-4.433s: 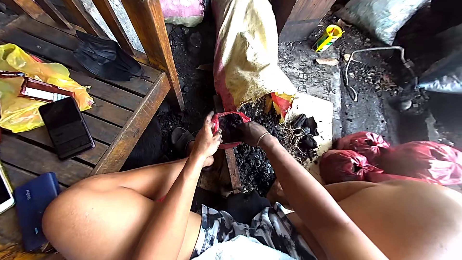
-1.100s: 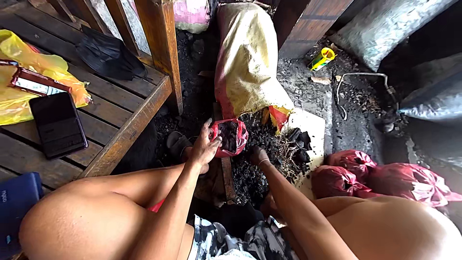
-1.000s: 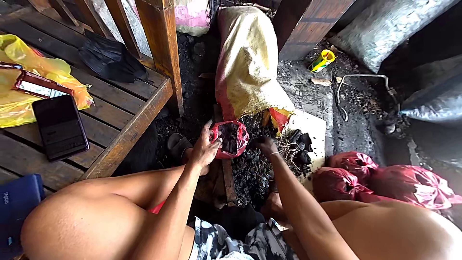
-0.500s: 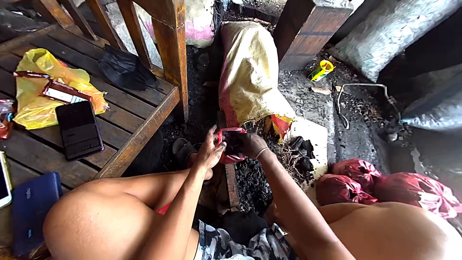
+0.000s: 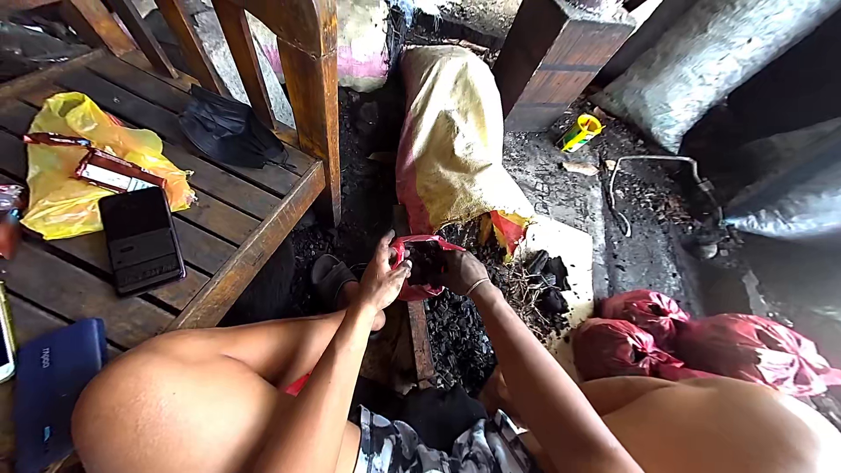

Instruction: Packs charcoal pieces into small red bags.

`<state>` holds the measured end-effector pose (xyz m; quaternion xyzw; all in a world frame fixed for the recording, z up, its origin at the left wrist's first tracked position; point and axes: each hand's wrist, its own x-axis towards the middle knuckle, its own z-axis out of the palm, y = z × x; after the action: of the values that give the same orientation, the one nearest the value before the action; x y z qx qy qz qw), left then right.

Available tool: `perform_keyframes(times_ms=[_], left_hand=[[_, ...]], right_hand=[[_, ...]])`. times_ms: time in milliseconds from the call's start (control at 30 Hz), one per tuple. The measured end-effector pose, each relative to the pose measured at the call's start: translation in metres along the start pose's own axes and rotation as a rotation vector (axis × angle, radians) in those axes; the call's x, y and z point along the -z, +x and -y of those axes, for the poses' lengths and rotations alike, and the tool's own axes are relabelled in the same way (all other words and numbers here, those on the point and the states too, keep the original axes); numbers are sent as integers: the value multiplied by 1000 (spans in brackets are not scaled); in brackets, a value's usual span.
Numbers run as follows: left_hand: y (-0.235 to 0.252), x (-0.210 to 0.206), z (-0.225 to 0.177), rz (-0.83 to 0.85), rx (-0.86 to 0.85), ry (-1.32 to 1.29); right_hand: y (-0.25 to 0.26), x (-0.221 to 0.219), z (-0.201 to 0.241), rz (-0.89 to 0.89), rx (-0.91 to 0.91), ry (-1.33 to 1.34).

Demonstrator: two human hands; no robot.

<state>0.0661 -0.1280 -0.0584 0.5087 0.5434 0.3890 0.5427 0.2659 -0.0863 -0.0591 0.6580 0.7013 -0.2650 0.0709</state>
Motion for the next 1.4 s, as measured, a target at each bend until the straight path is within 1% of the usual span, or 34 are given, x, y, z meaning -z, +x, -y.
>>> perform_keyframes(times_ms=[67, 133, 300, 367, 433, 533, 600, 667, 800, 900, 967, 1067, 1133, 1167, 1267, 1333, 1400], left_hand=[[-2, 0, 0, 1, 3, -6], [-1, 0, -1, 6, -3, -6], [-3, 1, -3, -2, -4, -23], [-2, 1, -3, -10, -10, -45], [-2, -1, -3, -13, -16, -64], [-3, -1, -3, -32, -21, -100], [-3, 0, -2, -44, -22, -126], [-1, 0, -2, -49, -21, -137], [0, -1, -3, -55, -29, -145], [0, 0, -1, -54, -38, -159], [1, 0, 0, -54, -43, -163], [2, 2, 3, -55, -45, -146], [3, 3, 4, -65, -66, -58], [3, 3, 3, -72, -79, 31], [0, 4, -1, -81, -52, 355], [-4, 2, -1, -102, -29, 452], [-9, -2, 1, -173, 10, 488]], right_hand=[[0, 1, -1, 25, 17, 5], [-1, 3, -3, 20, 49, 65], [1, 3, -10, -186, 220, 514], [4, -4, -4, -201, 286, 597], [4, -11, -1, -125, 339, 548], [2, -14, 0, 50, 451, 379], [1, -11, -1, 89, 520, 304], [3, -8, -4, 73, 547, 245], [8, -1, -14, 34, 479, 209], [8, 4, -20, -66, 416, 231], [5, 10, -24, -161, 315, 267], [0, 21, -29, -393, 97, 327], [-1, 27, -32, -505, -3, 381], [0, 28, -33, -496, -42, 401], [1, 25, -28, -301, -113, 369], [3, 18, -23, -241, -78, 350], [4, 15, -20, -264, -44, 429]])
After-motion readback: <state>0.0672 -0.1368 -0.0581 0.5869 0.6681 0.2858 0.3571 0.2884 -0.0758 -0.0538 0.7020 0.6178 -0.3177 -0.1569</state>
